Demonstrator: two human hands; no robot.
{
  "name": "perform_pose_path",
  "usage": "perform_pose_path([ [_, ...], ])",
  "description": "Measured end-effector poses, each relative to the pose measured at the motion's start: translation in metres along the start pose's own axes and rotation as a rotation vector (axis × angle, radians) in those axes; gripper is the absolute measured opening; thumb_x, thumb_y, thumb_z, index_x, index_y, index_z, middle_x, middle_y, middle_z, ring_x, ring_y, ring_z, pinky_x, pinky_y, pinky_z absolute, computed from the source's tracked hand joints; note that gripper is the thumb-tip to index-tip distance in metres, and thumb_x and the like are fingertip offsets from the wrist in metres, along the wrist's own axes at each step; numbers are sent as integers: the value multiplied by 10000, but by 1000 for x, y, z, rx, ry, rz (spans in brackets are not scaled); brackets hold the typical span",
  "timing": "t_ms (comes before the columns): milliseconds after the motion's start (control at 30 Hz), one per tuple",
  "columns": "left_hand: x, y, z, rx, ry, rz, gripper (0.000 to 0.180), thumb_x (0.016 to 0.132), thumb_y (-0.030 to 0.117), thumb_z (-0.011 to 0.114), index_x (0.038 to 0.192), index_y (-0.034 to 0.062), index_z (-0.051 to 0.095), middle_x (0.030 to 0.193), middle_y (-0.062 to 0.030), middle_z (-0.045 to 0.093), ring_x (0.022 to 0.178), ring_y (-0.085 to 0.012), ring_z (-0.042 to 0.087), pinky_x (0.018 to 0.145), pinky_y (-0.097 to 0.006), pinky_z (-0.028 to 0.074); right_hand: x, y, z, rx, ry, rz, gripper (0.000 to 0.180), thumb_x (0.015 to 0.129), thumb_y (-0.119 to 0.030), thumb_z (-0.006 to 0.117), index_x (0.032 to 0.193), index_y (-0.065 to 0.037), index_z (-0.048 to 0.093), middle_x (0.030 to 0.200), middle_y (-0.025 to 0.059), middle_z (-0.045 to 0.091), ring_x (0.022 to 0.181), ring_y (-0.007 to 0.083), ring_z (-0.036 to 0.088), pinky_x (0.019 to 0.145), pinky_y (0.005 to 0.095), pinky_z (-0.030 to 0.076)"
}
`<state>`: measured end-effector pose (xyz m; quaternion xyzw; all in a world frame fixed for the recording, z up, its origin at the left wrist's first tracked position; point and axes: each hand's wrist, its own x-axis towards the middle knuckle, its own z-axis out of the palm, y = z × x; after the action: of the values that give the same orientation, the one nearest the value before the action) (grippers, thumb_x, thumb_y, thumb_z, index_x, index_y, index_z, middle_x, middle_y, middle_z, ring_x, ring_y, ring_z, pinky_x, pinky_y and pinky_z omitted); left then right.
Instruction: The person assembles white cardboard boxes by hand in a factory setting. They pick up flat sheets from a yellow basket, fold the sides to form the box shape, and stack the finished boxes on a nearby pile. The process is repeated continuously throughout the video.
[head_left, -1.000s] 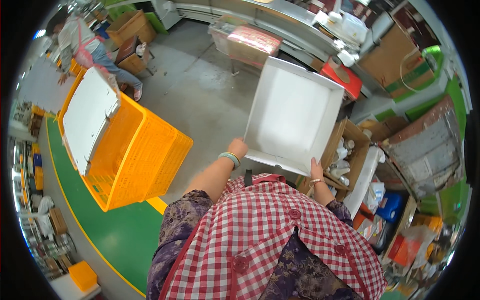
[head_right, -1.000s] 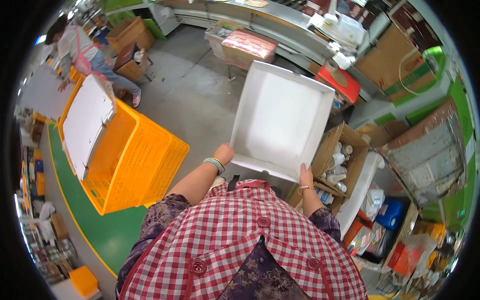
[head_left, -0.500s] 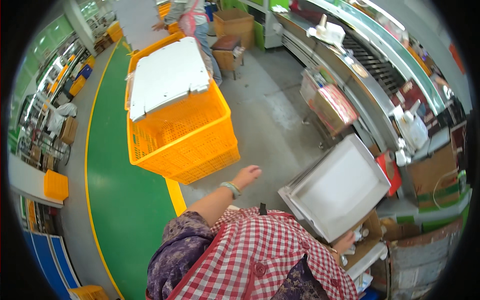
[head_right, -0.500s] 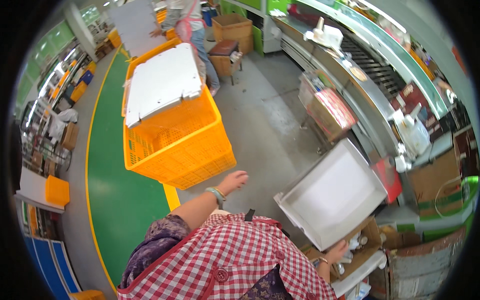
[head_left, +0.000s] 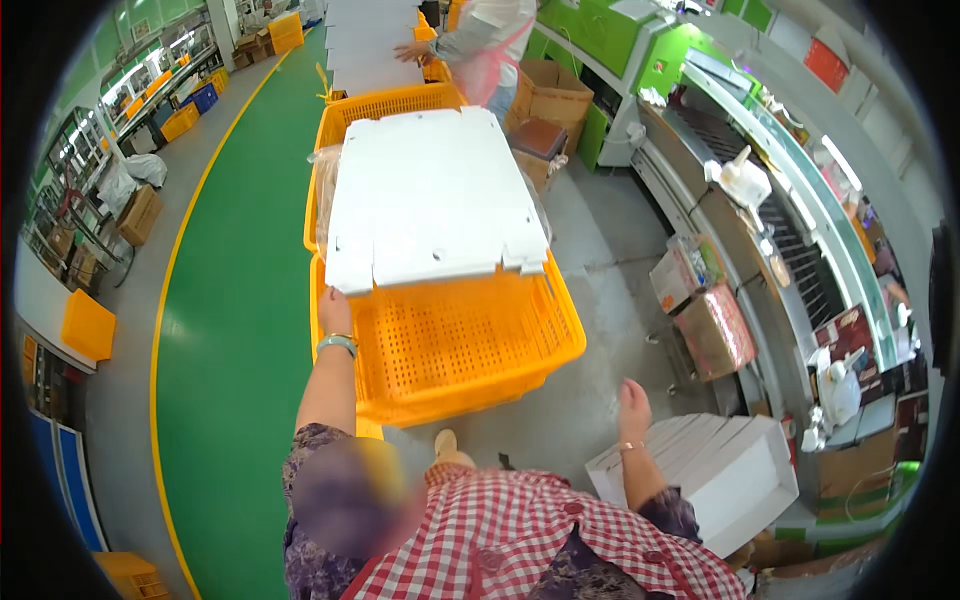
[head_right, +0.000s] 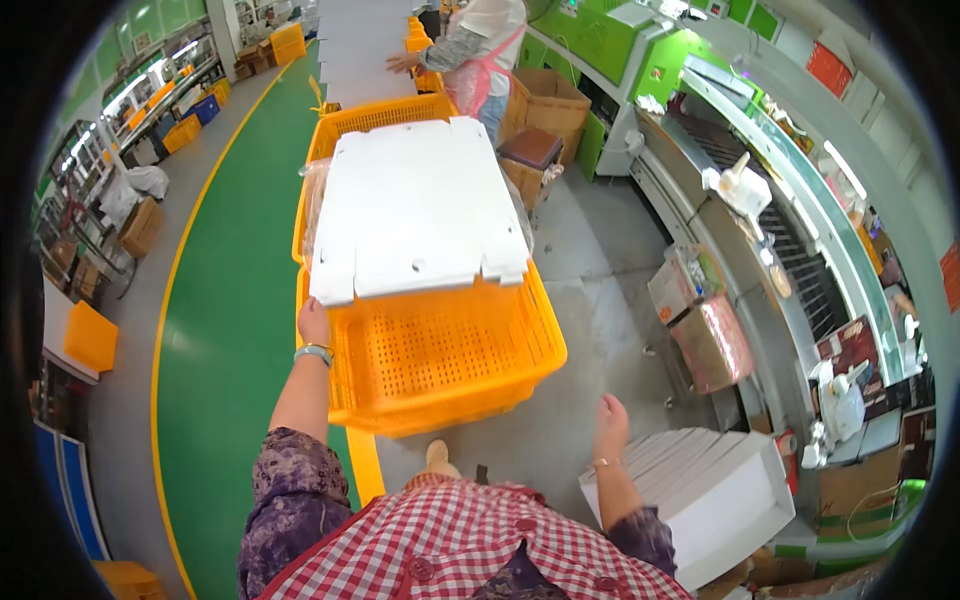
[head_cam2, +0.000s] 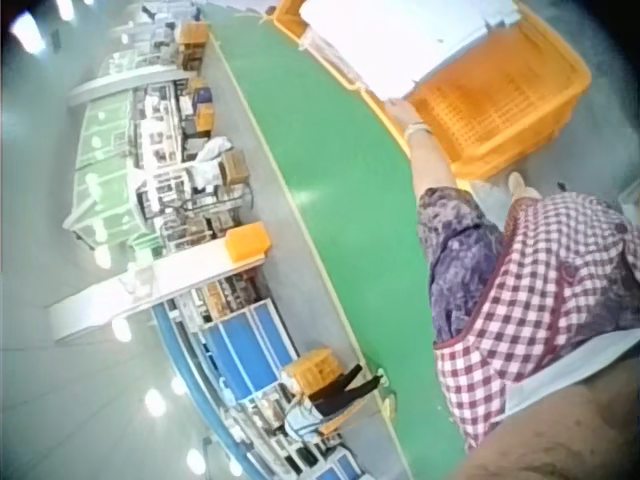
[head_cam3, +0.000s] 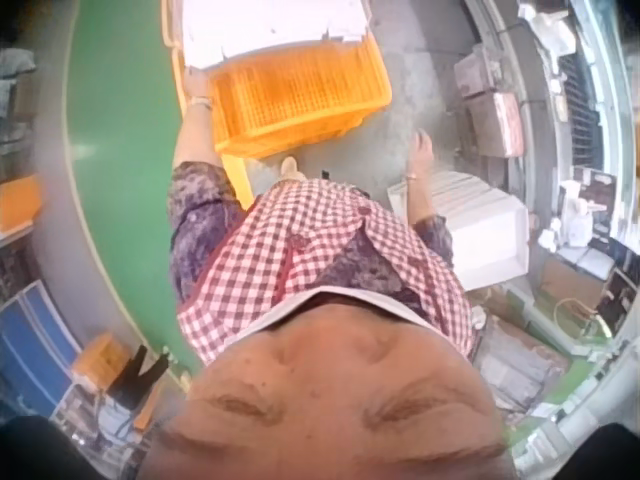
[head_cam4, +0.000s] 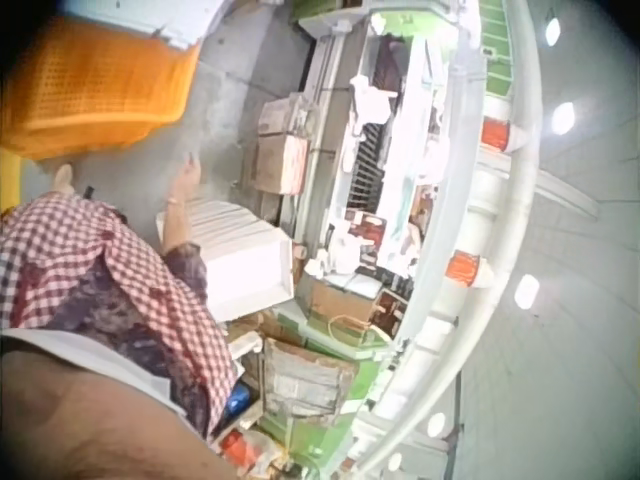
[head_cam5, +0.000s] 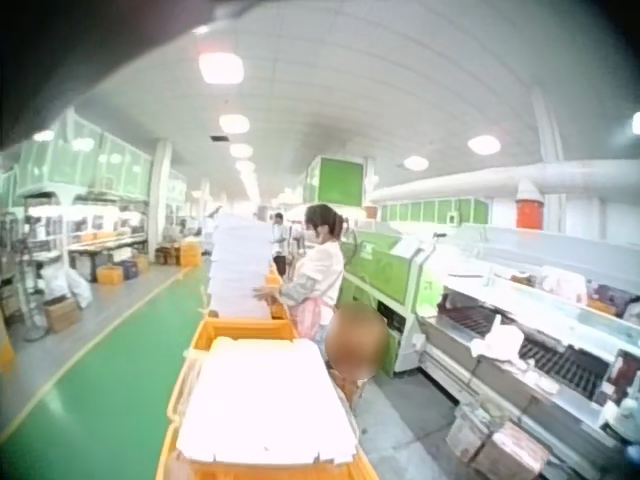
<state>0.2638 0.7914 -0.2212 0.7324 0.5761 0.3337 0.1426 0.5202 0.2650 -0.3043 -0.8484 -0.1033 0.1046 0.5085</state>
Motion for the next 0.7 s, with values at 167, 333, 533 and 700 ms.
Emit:
perform_pose_path([
  [167, 57, -19, -6, 115, -104, -161, 321, 838, 211, 539, 922, -96, 578, 972, -295, 599, 868, -442, 587, 774, -485, 476, 132, -92, 158, -236, -162, -181, 474, 914, -359, 501, 1236, -13, 533, 1177, 240, 569, 1117, 389, 518, 953, 434, 406],
  [333, 78, -31, 14, 253, -119, -183, 375, 806, 248, 601, 980, -82, 567, 992, -309, 570, 915, -456, 564, 828, -495, 459, 210, -122, 257, -278, -155, -238, 547, 891, -386, 533, 1234, 39, 500, 1215, 274, 529, 1123, 425, 495, 955, 458, 404],
  [533, 84, -37, 2, 228, -231, -139, 435, 811, 293, 592, 1069, -56, 567, 1135, -295, 518, 1031, -443, 510, 912, -482, 416, 244, -112, 315, -328, -157, -41, 574, 854, -413, 566, 1220, 27, 518, 1178, 277, 544, 1125, 422, 492, 956, 459, 408],
  [700, 84, -39, 1, 216, -301, -239, 525, 814, 321, 591, 1162, -68, 531, 1286, -270, 431, 1179, -418, 401, 1021, -463, 326, 234, -147, 314, -371, -137, 6, 564, 831, -398, 592, 1207, 17, 537, 1173, 263, 547, 1090, 406, 517, 943, 452, 415],
])
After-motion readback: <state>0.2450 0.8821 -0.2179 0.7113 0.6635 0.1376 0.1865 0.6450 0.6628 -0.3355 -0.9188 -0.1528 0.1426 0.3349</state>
